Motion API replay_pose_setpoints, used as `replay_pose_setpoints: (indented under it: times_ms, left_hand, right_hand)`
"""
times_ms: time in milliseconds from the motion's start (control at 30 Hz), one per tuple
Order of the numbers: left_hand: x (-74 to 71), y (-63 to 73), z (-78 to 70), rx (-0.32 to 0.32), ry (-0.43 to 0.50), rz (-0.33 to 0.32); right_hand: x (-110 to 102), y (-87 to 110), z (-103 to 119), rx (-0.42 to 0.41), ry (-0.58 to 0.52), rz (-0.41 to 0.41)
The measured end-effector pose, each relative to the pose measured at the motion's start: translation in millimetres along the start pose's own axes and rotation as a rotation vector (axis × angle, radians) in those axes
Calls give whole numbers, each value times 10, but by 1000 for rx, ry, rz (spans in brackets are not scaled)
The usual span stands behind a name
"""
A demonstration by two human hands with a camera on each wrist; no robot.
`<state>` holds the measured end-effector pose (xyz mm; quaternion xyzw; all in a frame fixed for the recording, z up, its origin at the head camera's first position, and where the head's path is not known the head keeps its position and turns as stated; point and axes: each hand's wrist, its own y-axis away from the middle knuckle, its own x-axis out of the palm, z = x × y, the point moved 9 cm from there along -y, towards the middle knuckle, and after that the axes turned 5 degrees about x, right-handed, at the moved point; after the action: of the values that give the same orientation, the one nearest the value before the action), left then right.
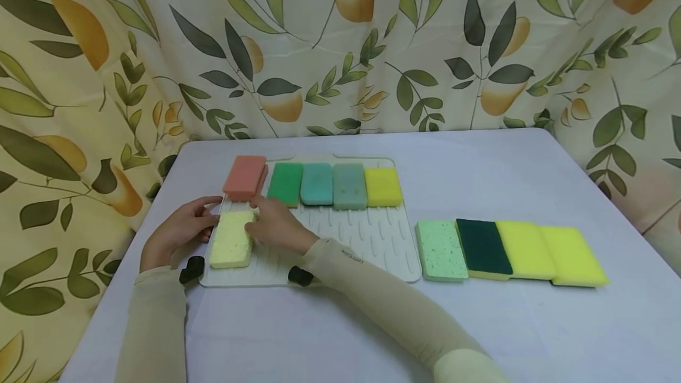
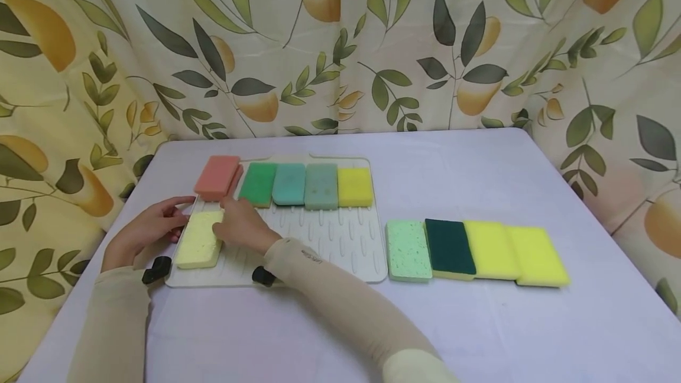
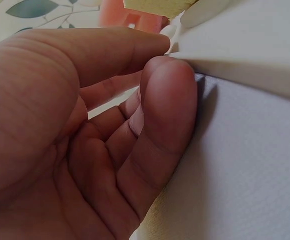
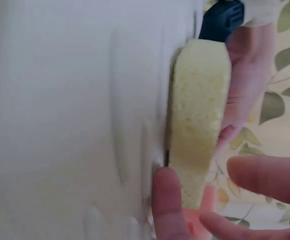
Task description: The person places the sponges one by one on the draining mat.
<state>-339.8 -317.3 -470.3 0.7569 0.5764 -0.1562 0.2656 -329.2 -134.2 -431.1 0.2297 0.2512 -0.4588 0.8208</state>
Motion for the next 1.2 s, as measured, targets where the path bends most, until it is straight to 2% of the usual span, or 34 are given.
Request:
replay_pose_setpoints:
  times_ms: [300,600,800,1200]
  left_hand:
    - [10,-2,-5,-10,19,-1]
    - [54,9,-33,1,13,10]
    - [26,19,-18,1,-11,14]
    - [22,27,1,8,-20,16]
  right_hand:
    - [-64,305,-96,26,-195,162]
    - [-189,571,-264,36,-289,221]
    - [-433,780,-285,6,-369,227]
    - [-903,1184,-555,12,-321,140]
